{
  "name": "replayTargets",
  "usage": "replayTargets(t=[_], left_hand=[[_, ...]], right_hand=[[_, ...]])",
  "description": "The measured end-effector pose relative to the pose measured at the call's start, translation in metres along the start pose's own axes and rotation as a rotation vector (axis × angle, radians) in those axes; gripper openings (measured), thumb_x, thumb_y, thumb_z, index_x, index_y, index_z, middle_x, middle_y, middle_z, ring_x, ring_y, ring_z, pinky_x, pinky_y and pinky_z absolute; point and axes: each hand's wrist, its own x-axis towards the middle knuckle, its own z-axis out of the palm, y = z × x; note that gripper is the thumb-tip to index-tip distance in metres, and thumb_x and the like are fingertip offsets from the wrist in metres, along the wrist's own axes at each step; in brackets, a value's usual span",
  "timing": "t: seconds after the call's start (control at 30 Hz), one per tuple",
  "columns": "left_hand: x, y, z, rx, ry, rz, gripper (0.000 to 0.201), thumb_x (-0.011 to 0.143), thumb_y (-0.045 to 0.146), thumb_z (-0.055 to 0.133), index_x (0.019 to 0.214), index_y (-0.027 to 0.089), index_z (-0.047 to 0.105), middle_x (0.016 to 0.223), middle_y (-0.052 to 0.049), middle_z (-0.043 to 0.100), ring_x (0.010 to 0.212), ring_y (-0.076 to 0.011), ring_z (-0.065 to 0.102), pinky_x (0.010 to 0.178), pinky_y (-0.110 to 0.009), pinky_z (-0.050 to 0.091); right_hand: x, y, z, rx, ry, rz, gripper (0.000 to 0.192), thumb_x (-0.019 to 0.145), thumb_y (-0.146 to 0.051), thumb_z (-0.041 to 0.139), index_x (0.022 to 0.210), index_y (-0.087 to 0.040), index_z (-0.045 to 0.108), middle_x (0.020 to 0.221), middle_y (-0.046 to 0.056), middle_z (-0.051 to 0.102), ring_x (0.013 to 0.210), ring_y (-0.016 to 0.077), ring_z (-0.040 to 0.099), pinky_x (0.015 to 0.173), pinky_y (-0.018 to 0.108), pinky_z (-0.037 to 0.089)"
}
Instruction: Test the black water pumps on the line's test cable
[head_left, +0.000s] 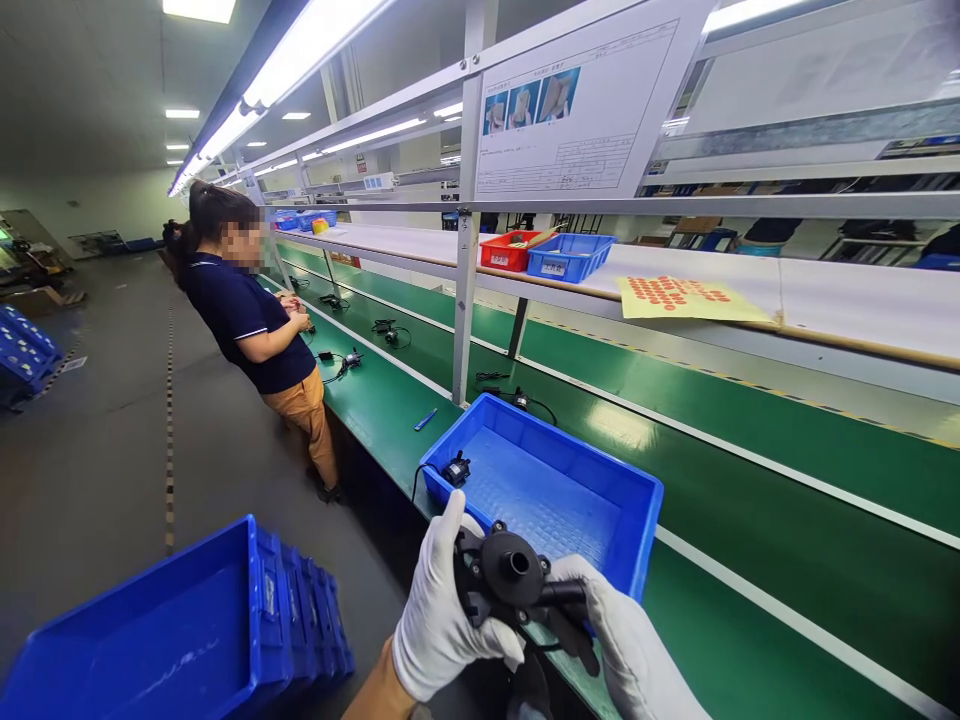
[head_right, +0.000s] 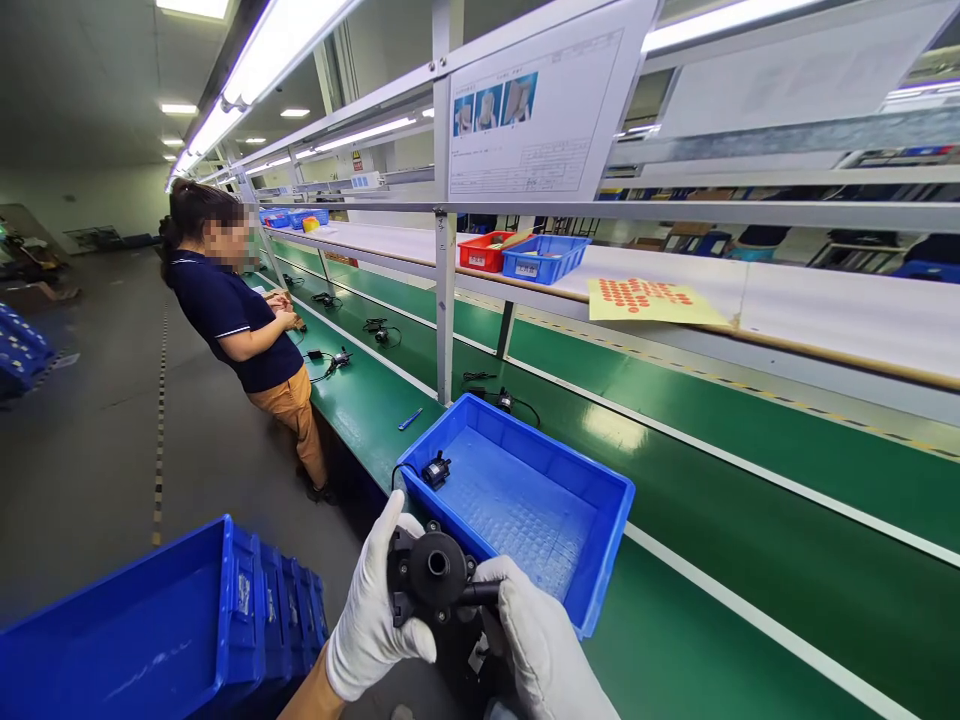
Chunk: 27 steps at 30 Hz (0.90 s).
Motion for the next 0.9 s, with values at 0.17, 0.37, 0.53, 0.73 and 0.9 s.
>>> replayTargets(t=[0.17, 0.37, 0.53, 0.73, 0.9], left_hand=[[0.0, 0.005, -0.001, 0.033, -0.015, -0.023, 0.125, 0.064, 0.089, 0.06, 0.161, 0.021, 0.018, 0.115, -0.01, 0.056, 0.1, -0.0276, 0.06, 0.096, -0.043, 0.045], [-0.003, 0.014, -0.002, 0.016, 0.003, -0.066, 0.133, 0.055, 0.089, 0.068, 0.16, 0.021, 0.022, 0.113, -0.01, 0.056, 0.099, -0.0279, 0.057, 0.096, -0.044, 0.044], [0.0, 0.024, -0.018, -0.388, -0.021, -0.299, 0.1, 0.084, 0.088, 0.033, 0.153, 0.016, 0.039, 0.117, -0.013, 0.063, 0.106, -0.0279, 0.059, 0.1, -0.043, 0.044], [-0.004, 0.03, -0.034, -0.258, -0.01, -0.449, 0.062, 0.102, 0.061, 0.031, 0.141, 0.019, 0.056, 0.135, -0.013, 0.063, 0.121, -0.0286, 0.058, 0.107, -0.044, 0.044], [0.003, 0.032, -0.033, -0.216, -0.065, -0.476, 0.067, 0.092, 0.061, 0.058, 0.146, 0.022, 0.051, 0.151, -0.011, 0.051, 0.142, -0.0295, 0.042, 0.123, -0.044, 0.025]], right_hand=[[0.004, -0.009, 0.002, -0.058, 0.064, 0.018, 0.069, 0.097, -0.076, 0.027, 0.084, -0.022, 0.067, 0.078, 0.005, 0.071, 0.069, 0.019, 0.064, 0.065, 0.027, 0.054], [0.01, -0.024, 0.006, -0.044, 0.152, 0.148, 0.06, 0.09, -0.077, 0.045, 0.068, -0.023, 0.053, 0.071, 0.003, 0.061, 0.064, 0.0167, 0.055, 0.058, 0.025, 0.05], [0.024, -0.018, 0.01, 0.432, 0.062, 0.426, 0.066, 0.088, -0.08, 0.046, 0.06, -0.021, 0.035, 0.049, -0.006, 0.033, 0.042, 0.0062, 0.027, 0.042, 0.018, 0.034], [0.044, -0.021, 0.015, 0.615, 0.02, 0.523, 0.071, 0.077, -0.081, 0.06, 0.06, -0.023, 0.023, 0.045, -0.012, 0.022, 0.038, 0.0023, 0.013, 0.038, 0.017, 0.013], [0.034, -0.044, 0.025, 0.178, 0.04, 0.328, 0.065, 0.091, -0.078, 0.043, 0.058, -0.022, 0.034, 0.049, -0.004, 0.036, 0.049, 0.0094, 0.025, 0.047, 0.024, 0.029]])
